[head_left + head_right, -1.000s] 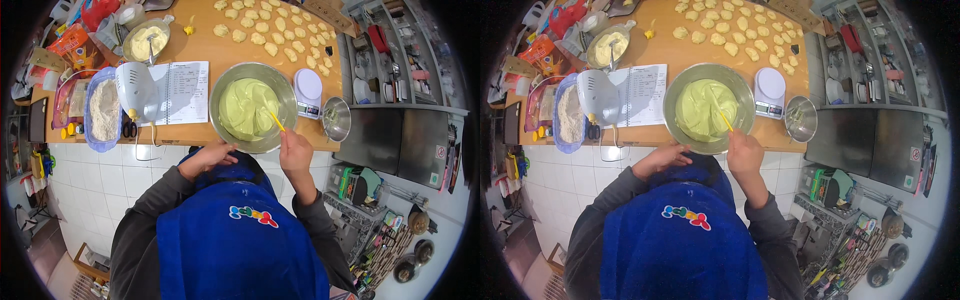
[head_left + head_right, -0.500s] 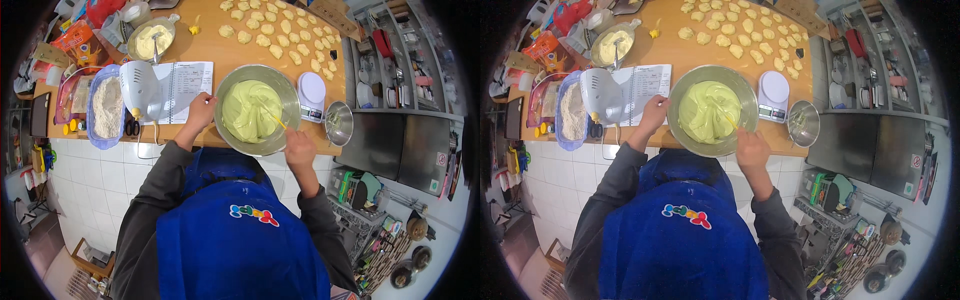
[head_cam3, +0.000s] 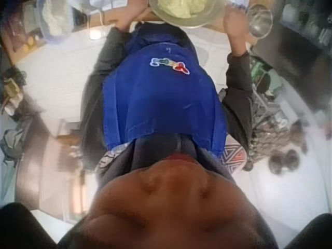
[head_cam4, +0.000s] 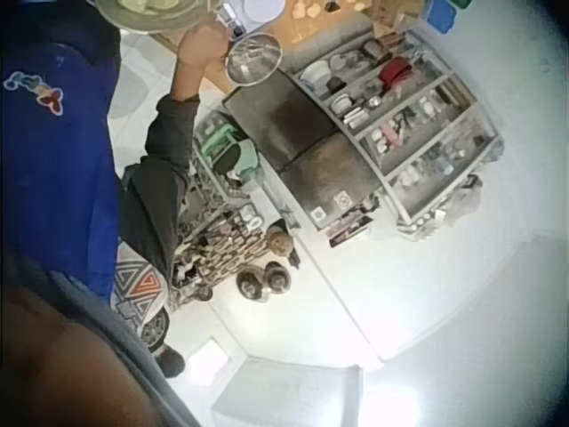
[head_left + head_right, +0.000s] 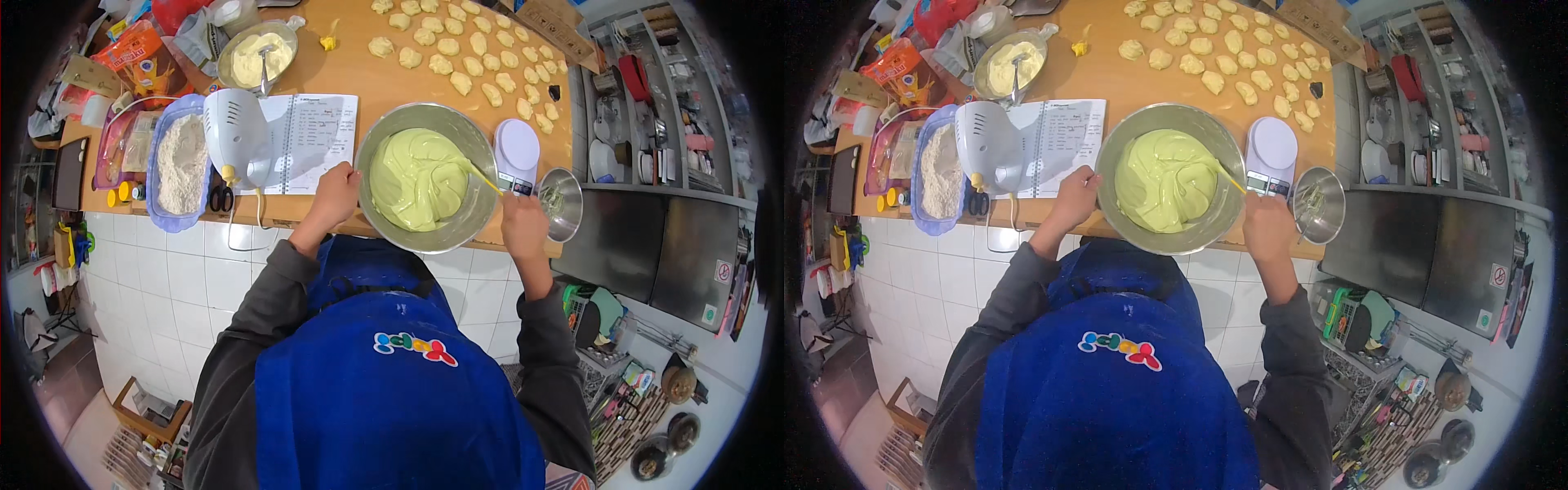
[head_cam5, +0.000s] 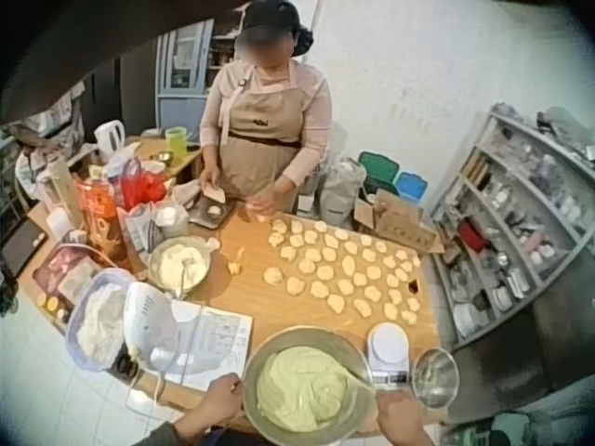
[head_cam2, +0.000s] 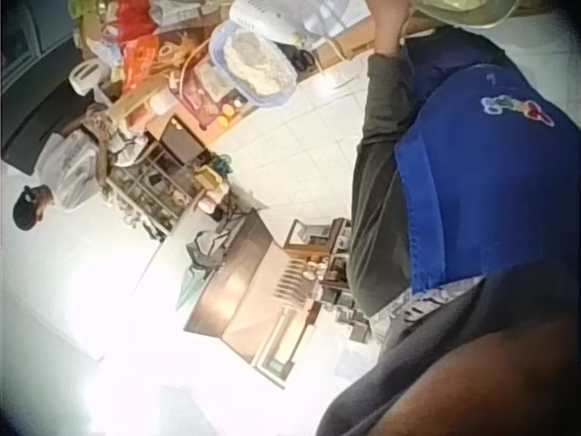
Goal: The person stirs a green batter in a metal bowl using a spatula and then retrieves and unfolds a sheet of baking paper.
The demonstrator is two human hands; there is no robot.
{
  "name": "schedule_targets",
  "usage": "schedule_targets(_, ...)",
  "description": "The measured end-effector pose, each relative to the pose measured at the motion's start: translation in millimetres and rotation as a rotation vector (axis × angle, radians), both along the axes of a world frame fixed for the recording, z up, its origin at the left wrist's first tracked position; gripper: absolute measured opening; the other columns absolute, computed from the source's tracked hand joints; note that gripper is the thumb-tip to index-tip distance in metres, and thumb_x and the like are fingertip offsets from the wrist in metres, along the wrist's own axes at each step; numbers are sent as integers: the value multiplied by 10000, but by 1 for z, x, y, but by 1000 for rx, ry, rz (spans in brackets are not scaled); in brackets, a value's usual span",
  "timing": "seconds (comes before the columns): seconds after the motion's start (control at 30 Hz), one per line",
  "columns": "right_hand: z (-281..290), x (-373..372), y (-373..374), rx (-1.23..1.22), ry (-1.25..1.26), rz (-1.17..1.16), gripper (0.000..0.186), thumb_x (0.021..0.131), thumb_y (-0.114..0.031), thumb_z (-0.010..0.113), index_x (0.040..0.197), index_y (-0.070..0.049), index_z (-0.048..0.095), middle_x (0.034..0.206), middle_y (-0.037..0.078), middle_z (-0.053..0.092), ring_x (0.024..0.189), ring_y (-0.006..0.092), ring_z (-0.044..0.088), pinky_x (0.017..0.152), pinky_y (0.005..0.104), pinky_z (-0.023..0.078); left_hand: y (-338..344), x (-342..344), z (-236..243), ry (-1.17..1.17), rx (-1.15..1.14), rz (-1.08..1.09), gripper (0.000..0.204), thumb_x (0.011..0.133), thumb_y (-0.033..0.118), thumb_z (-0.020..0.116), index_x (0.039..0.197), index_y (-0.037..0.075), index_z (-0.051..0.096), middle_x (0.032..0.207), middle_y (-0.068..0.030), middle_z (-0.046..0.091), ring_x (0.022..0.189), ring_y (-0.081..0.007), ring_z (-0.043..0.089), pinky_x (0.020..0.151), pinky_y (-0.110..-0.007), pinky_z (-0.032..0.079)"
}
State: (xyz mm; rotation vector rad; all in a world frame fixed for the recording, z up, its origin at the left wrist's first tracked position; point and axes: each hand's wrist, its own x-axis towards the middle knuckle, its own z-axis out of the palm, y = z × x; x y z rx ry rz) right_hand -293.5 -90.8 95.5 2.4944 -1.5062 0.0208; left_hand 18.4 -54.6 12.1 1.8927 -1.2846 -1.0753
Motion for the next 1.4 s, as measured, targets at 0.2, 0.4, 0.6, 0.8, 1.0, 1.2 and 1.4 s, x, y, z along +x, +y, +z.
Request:
schedule_targets(0.2, 11, 4, 47, 387, -144, -239, 167, 773, -148, 498, 689, -25, 573, 605, 189, 564, 593, 345, 565, 556, 439, 441, 15, -19, 10, 278, 213, 106, 251, 911, 148, 429, 820, -78, 489, 684, -207, 565, 581, -268, 615, 499, -362, 493)
schedule_targets(0.4, -4, 27, 83, 698, -473, -358, 285, 810, -193, 510, 637, 22, 583, 614, 200, 579, 512, 304, 552, 501, 411, 418, 33, -29, 8, 609, 326, 153, 223, 950, 172, 344, 999, -33, 415, 810, -163, 555, 577, -198, 609, 500, -309, 541)
schedule_targets(0.6, 2, 52, 83, 1052, -1391, -952, 197, 836, -181, 569, 785, 5, 607, 480, -49, 391, 352, 31, 276, 321, 210, 211, 46, -31, 7, 721, 443, 28, 320, 948, 198, 360, 1161, -37, 399, 966, -171, 574, 697, -206, 626, 609, -288, 528)
schedule_targets(0.8, 2, 57, 72, 341, -819, -288, 140, 842, -145, 524, 807, -26, 589, 525, 80, 475, 467, 218, 469, 458, 360, 389, 42, -23, 17, 511, 514, -131, 383, 902, 320, 485, 1059, -29, 505, 997, -129, 574, 711, -206, 617, 611, -290, 495)
schedule_targets(1.0, -2, 65, 65, 16, -391, -142, 70, 739, -97, 536, 783, -68, 582, 628, 111, 551, 598, 286, 544, 512, 404, 424, 20, 8, -29, 101, 67, 4, 395, 863, 334, 555, 939, -54, 556, 970, -167, 557, 807, -197, 604, 624, -299, 465)
schedule_targets(1.2, -10, 60, 61, 46, -356, -193, 78, 803, -119, 555, 801, -53, 594, 619, 124, 550, 603, 314, 533, 538, 420, 420, -8, 1, -7, -98, -161, 81, 283, 833, 245, 565, 790, -34, 560, 855, -224, 572, 830, -368, 546, 728, -415, 425)
schedule_targets(1.4, -18, 45, 54, 57, -268, -319, 85, 761, -120, 522, 727, -65, 578, 625, 125, 583, 593, 311, 568, 503, 421, 440, -13, -4, -10, -42, -94, 32, 204, 840, 176, 527, 799, -21, 559, 821, -216, 577, 799, -369, 551, 691, -422, 431)
